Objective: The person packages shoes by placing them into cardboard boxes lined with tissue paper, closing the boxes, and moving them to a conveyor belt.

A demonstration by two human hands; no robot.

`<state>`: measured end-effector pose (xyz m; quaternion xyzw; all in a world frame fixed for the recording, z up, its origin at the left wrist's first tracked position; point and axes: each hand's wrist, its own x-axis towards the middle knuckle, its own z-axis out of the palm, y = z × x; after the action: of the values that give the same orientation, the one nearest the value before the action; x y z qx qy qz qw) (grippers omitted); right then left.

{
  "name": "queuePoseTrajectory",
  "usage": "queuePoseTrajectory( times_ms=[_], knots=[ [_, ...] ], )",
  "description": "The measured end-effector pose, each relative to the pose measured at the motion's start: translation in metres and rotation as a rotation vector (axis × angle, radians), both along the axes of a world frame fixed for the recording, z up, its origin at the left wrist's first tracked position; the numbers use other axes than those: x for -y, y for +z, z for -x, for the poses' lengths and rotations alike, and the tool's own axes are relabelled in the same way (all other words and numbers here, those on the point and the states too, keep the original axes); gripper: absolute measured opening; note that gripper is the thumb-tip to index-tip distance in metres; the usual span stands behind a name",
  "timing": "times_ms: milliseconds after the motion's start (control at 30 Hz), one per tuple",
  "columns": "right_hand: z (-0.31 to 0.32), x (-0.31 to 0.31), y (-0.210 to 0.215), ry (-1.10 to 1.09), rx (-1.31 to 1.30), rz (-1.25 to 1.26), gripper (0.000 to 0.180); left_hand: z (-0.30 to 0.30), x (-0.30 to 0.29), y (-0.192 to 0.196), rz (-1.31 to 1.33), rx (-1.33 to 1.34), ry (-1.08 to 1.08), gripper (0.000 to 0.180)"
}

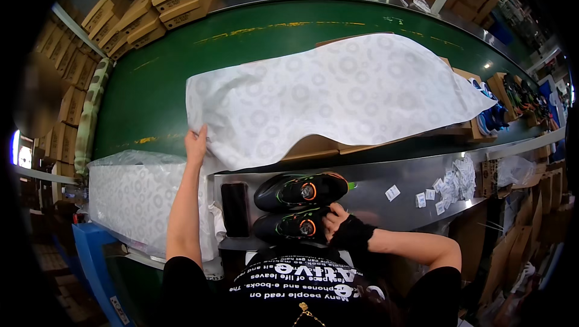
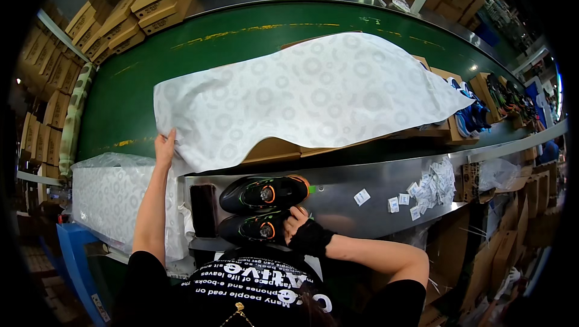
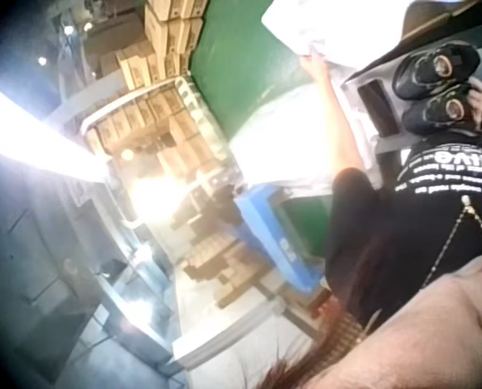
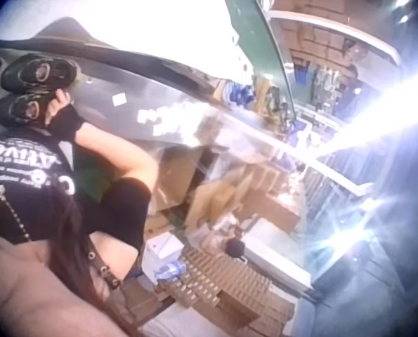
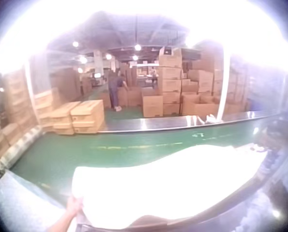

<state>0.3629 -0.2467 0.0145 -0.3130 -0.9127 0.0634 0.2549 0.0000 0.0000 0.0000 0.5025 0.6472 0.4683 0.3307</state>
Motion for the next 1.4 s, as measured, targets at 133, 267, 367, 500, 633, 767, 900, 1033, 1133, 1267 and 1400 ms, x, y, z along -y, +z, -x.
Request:
queuePoseTrajectory(
  times_ms=[133,267,367,500,633,767,900,1033,1133,1267,1400],
  knots=[
    [0.011,-0.010,0.021,-0.023,0.100,-0.017,0.017,0.002,0.003,0.024,-0.051,-0.115,-0.014,0.032],
    [0.020,-0.054,0.092,-0.013,0.015,0.277,0.023,0.022,-0.001,0.046,-0.009,-0.214,-0.068,0.030],
    [0.010,-0.106,0.114,-0.272,-0.265,0.918,0.025,0.020,-0.008,0.077,-0.030,-0.130,-0.128,0.029],
    [0.025,-0.181,0.073,-0.648,-0.588,0.644,0.024,0.014,-0.027,0.117,-0.016,-0.078,-0.287,0.026],
    [0.065,-0.213,0.014,-0.639,-0.497,0.938,0.027,-0.076,-0.011,0.174,0.189,0.447,-0.542,0.025],
    [0.091,-0.197,0.019,-0.176,-0.480,0.845,0.034,-0.133,-0.016,0.114,0.325,0.534,-0.666,0.045],
    [0.052,-0.181,0.050,-0.636,0.305,0.402,0.048,-0.131,-0.008,0.051,-0.036,-0.163,-0.634,0.046],
    [-0.039,-0.154,0.041,-0.873,0.370,0.244,0.051,-0.151,0.021,0.021,-0.378,-1.025,-0.800,0.058],
    [-0.053,-0.128,0.062,-0.773,0.046,0.172,0.040,-0.154,0.011,0.007,-0.120,-1.269,-0.753,0.060],
    [-0.050,-0.069,0.070,-0.611,-0.395,-0.153,0.024,-0.159,0.021,0.026,-0.287,-1.021,-0.574,0.054],
    [-0.066,-0.030,0.002,-0.753,-0.574,0.716,0.043,-0.141,0.070,0.056,-0.135,-0.383,-0.764,0.044]
  ],
)
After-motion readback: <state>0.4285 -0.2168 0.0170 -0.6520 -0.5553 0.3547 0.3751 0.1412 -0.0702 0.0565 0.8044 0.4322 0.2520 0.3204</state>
